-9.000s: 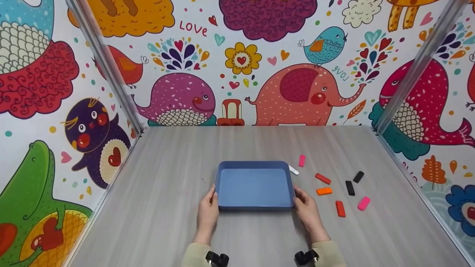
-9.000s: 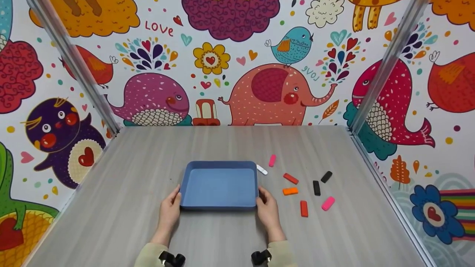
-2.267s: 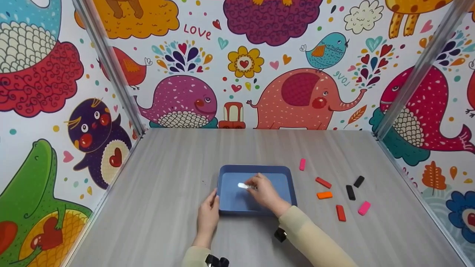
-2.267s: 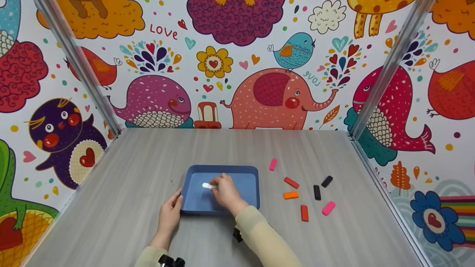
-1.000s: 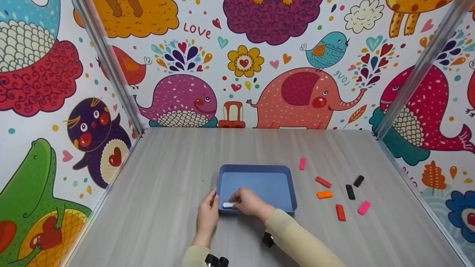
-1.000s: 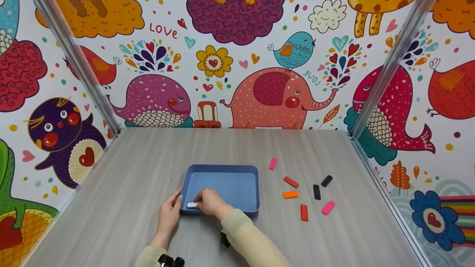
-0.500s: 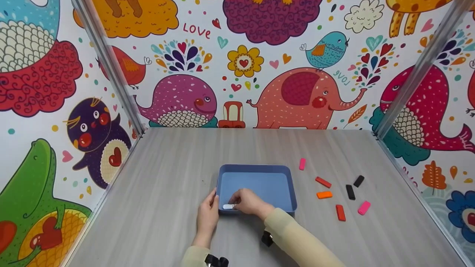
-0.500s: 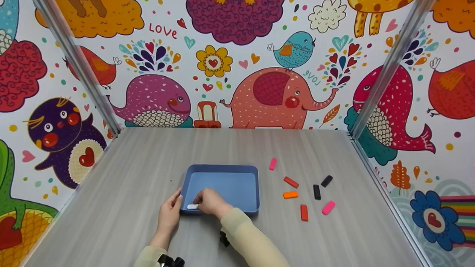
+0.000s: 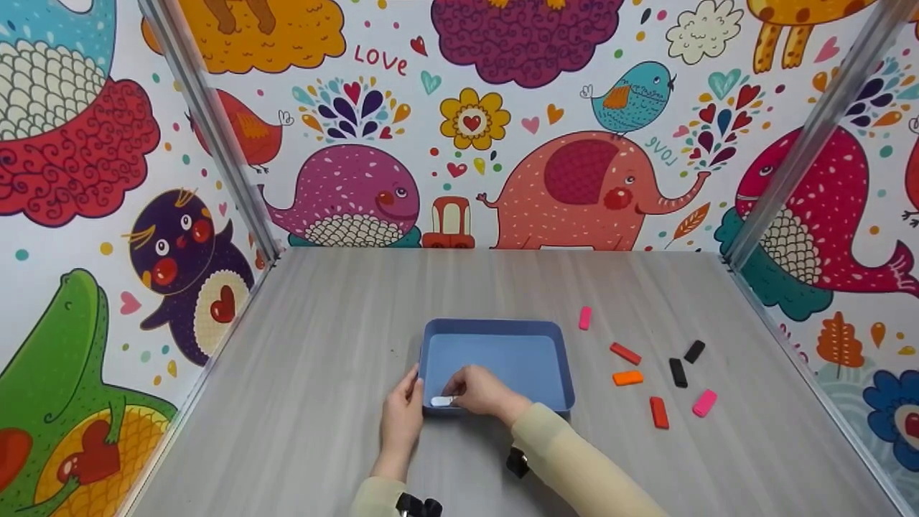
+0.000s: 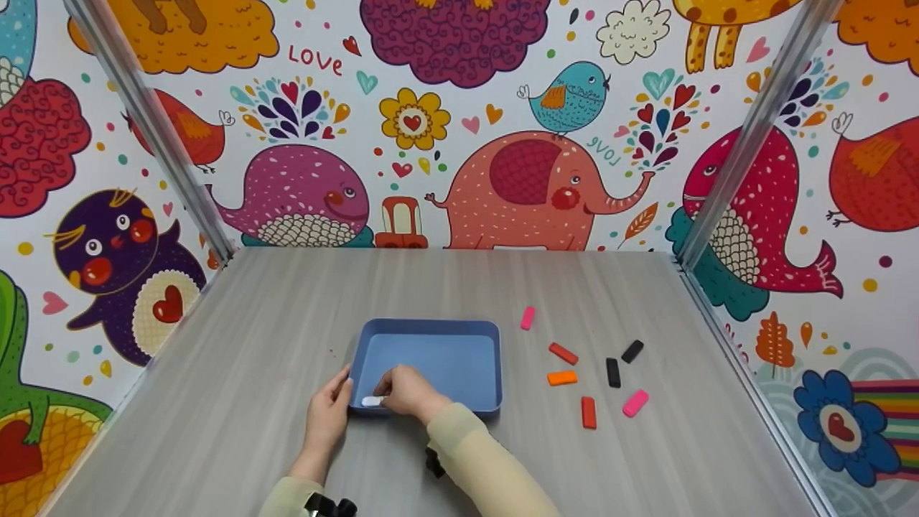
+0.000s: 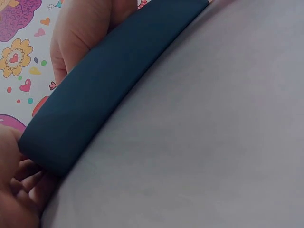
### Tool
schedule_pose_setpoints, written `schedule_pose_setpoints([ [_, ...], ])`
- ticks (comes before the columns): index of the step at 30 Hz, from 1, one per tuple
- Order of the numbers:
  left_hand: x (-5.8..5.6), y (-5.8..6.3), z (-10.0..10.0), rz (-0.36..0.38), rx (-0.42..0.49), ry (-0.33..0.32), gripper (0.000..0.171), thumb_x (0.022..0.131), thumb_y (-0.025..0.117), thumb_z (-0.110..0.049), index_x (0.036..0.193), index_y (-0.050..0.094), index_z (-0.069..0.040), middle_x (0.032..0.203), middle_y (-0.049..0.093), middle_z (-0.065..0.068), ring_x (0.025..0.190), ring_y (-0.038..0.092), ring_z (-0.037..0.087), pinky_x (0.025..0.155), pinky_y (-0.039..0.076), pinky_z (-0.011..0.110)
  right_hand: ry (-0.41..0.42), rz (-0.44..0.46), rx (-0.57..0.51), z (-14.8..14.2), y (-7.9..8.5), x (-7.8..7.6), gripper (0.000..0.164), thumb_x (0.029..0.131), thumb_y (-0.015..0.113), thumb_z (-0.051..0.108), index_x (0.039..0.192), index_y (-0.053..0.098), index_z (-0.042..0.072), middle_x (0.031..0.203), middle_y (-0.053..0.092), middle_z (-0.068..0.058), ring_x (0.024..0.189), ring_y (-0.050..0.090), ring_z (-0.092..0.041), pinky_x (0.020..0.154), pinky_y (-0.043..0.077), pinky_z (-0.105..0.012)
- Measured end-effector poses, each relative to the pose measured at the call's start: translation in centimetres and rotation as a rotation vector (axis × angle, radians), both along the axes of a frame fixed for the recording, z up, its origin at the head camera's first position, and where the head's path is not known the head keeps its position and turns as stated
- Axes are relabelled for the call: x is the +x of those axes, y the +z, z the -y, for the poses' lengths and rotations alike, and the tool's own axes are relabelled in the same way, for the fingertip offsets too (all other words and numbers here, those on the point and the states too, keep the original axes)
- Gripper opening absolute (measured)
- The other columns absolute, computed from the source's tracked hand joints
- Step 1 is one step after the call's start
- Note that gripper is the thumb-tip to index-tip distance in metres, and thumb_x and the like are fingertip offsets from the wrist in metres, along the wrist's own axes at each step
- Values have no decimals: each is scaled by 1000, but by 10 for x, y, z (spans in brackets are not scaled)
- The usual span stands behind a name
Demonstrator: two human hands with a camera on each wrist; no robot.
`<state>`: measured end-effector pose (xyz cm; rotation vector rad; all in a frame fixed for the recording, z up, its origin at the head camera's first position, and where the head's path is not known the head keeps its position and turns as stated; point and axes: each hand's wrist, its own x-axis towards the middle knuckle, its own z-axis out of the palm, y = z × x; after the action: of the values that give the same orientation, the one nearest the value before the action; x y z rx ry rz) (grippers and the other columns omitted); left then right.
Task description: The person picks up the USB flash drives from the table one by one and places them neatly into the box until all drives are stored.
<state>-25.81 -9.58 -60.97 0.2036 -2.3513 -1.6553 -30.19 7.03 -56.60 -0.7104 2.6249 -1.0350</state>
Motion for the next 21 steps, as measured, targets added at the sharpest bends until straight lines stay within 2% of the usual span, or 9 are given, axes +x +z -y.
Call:
schedule_pose_setpoints([
  [9, 1, -2, 0, 5, 2, 7, 38, 105, 56, -14, 141, 61, -1, 138, 65, 23, 129, 62, 36, 104, 55, 52, 7, 7, -12, -1, 2, 1, 13, 84, 76, -5, 95, 80, 2, 88, 78, -12, 75, 64, -11, 66, 55, -25],
  [21, 1, -1, 0, 2, 17, 7, 38, 105, 56, -13, 141, 61, 0, 140, 64, 23, 132, 60, 37, 106, 54, 52, 7, 13, -16, -1, 1, 1, 11, 86, 77, 0, 96, 80, 1, 88, 78, -11, 73, 61, -7, 66, 54, -23],
])
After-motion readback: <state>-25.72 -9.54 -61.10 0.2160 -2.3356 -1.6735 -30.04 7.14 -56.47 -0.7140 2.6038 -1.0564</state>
